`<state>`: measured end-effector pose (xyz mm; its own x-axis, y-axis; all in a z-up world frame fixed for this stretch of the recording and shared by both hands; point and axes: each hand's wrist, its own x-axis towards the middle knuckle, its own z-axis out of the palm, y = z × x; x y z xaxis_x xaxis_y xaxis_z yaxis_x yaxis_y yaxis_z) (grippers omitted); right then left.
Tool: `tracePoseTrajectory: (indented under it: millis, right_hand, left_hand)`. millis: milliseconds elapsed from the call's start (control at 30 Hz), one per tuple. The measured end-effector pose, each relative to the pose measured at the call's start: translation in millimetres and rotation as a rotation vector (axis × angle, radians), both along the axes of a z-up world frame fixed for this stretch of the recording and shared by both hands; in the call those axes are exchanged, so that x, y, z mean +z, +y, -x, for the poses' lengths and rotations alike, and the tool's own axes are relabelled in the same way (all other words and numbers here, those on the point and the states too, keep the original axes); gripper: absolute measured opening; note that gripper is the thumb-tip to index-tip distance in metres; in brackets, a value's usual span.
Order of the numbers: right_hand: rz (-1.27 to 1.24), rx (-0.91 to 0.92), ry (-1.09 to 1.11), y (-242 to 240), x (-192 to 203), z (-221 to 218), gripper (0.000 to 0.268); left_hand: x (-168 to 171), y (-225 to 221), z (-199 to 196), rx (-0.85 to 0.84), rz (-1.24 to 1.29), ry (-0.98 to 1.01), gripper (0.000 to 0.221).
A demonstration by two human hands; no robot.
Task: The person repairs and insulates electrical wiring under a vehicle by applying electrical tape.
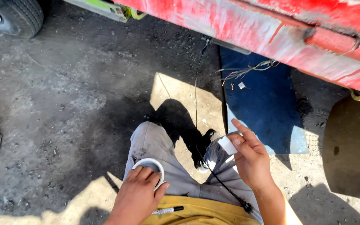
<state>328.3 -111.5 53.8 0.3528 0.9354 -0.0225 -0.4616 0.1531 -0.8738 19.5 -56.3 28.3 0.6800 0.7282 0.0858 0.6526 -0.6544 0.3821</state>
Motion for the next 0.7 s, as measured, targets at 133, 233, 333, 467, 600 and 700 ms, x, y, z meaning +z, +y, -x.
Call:
tracePoseTrajectory:
  millis: [133,233,333,467,600,700]
  right_hand:
    - [0.005,0.063,-0.015,0.8,14.9,6.2,0.049]
    - [0.019,0.068,-0.068,-3.1,21.0,13.0,0.044]
    - [-0.01,0.086,-0.093,-6.9,24.0,13.4,0.042]
    - [0.016,0.052,-0.065,-6.1,14.5,2.0,0.042]
    - [0.149,0.22,0.125,-5.7,13.9,-6.7,0.03]
    - [0.155,0.383,0.318,-8.1,15.0,-9.1,0.02]
  left_hand:
    - [57.7,17.9,-47.4,-0.028,0.115,-0.465,0.032]
    - [101.4,29.4,-85.3,-0.15,0.38,-0.608,0.046]
    - [102.9,40.7,-110.3,-0.327,0.245,-0.703,0.004]
    - [102.9,45.6,-118.5,-0.434,0.176,-0.668,0.008]
    - [101.2,55.3,-118.0,-0.536,0.124,-0.646,0.005]
    - [99.0,64.9,-120.6,-0.594,0.06,-0.642,0.009]
